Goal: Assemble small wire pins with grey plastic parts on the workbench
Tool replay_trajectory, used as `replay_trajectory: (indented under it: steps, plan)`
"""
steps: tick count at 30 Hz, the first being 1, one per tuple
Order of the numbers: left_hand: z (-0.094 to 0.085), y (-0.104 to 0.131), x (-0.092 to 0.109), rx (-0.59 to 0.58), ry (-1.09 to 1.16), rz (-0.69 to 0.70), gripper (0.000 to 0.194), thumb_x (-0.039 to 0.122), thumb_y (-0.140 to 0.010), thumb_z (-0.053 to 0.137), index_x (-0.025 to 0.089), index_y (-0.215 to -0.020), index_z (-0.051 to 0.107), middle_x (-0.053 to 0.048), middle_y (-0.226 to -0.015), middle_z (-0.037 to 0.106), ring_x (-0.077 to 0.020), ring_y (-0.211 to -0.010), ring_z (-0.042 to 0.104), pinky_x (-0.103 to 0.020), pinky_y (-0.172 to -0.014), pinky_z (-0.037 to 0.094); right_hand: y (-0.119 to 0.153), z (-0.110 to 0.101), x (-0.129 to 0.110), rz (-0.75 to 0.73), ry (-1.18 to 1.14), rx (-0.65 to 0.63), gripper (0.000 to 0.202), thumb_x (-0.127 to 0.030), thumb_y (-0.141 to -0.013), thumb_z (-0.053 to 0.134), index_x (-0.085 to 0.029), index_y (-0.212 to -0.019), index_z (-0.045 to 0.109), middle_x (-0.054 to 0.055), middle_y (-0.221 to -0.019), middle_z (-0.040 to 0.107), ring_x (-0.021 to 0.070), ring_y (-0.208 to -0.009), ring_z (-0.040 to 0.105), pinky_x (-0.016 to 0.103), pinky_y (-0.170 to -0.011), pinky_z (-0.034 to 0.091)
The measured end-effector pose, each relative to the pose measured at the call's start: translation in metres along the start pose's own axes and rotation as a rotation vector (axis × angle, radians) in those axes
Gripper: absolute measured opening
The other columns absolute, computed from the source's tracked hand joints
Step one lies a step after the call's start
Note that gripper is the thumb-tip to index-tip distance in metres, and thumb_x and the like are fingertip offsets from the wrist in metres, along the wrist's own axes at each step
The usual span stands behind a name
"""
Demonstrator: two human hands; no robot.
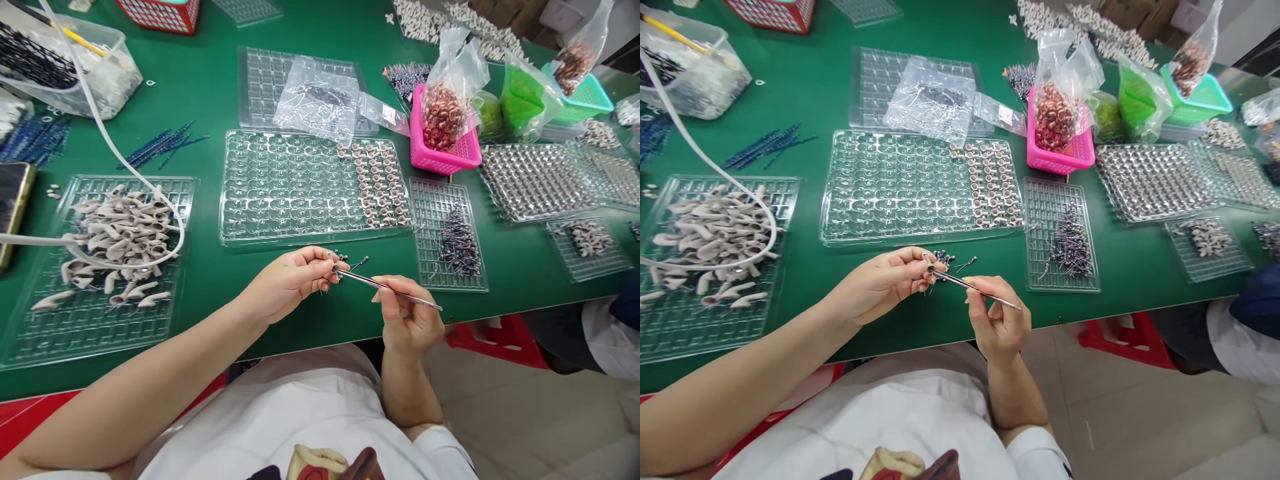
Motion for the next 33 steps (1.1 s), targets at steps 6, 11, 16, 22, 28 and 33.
replay_trajectory:
  steps: [6,11,16,22,28,33]
  plan:
    - [0.0005,0.0011,0.0009,0.001,-0.003,-0.001,0.017,0.026,-0.083,0.076,0.015,-0.094,0.068,-0.007,-0.105,0.069,-0.0145,-0.084,0.059,-0.026,-0.071,0.045,-0.0003,0.0048,-0.0016,-0.037,0.014,-0.016,0.021,-0.014,-0.089,0.064,-0.026,-0.105,0.065,0.003,-0.091,0.076,0.017,-0.07,0.071,0.031,-0.052,0.058]
    - [0.0006,0.0007,0.0003,0.006,0.012,0.002,0.016,0.025,-0.083,0.076,0.016,-0.093,0.068,-0.007,-0.105,0.07,-0.0146,-0.084,0.06,-0.026,-0.072,0.045,-0.0015,0.0054,-0.0031,-0.079,-0.005,-0.026,0.025,-0.011,-0.088,0.064,-0.026,-0.108,0.066,0.003,-0.092,0.076,0.0176,-0.07,0.071,0.033,-0.055,0.06]
    - [0.0002,0.0005,0.0001,0.009,0.013,-0.001,0.017,0.025,-0.082,0.077,0.016,-0.093,0.068,-0.008,-0.106,0.07,-0.0147,-0.083,0.06,-0.027,-0.072,0.046,-0.0012,0.0049,-0.002,-0.069,0.033,-0.041,0.022,-0.013,-0.088,0.064,-0.026,-0.106,0.065,0.003,-0.092,0.076,0.0175,-0.07,0.071,0.032,-0.053,0.059]
    - [0.0011,0.0008,0.0005,0.008,-0.05,0.018,0.022,0.029,-0.08,0.079,0.016,-0.093,0.067,-0.008,-0.101,0.069,-0.0141,-0.079,0.058,-0.027,-0.07,0.045,-0.0008,0.0046,-0.001,0.022,-0.009,-0.014,0.02,-0.012,-0.087,0.065,-0.025,-0.103,0.066,0.002,-0.09,0.076,0.0133,-0.062,0.067,0.026,-0.046,0.052]
    - [0.0014,0.0014,-0.0019,-0.006,-0.205,0.069,0.019,0.033,-0.083,0.075,0.017,-0.092,0.069,-0.005,-0.091,0.066,-0.0142,-0.073,0.055,-0.028,-0.068,0.043,-0.0038,0.0039,-0.0007,0.13,0.016,0.027,0.007,-0.019,-0.086,0.067,-0.022,-0.092,0.067,0.001,-0.085,0.075,0.012,-0.059,0.066,0.024,-0.049,0.054]
    - [0.0008,0.0009,-0.0053,-0.014,-0.326,0.101,0.021,0.036,-0.083,0.074,0.018,-0.092,0.069,-0.007,-0.094,0.07,-0.0169,-0.074,0.057,-0.029,-0.066,0.043,-0.0088,0.0047,0.0013,0.23,-0.004,0.065,0.002,-0.022,-0.084,0.066,-0.02,-0.085,0.067,0.0,-0.076,0.071,0.0121,-0.059,0.065,0.024,-0.05,0.054]
Point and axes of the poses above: each hand's wrist, its own y-axis away from the middle knuckle, its own z-axis out of the palm, x = y × z, the point moved 1 cm from there along -y, towards the middle knuckle
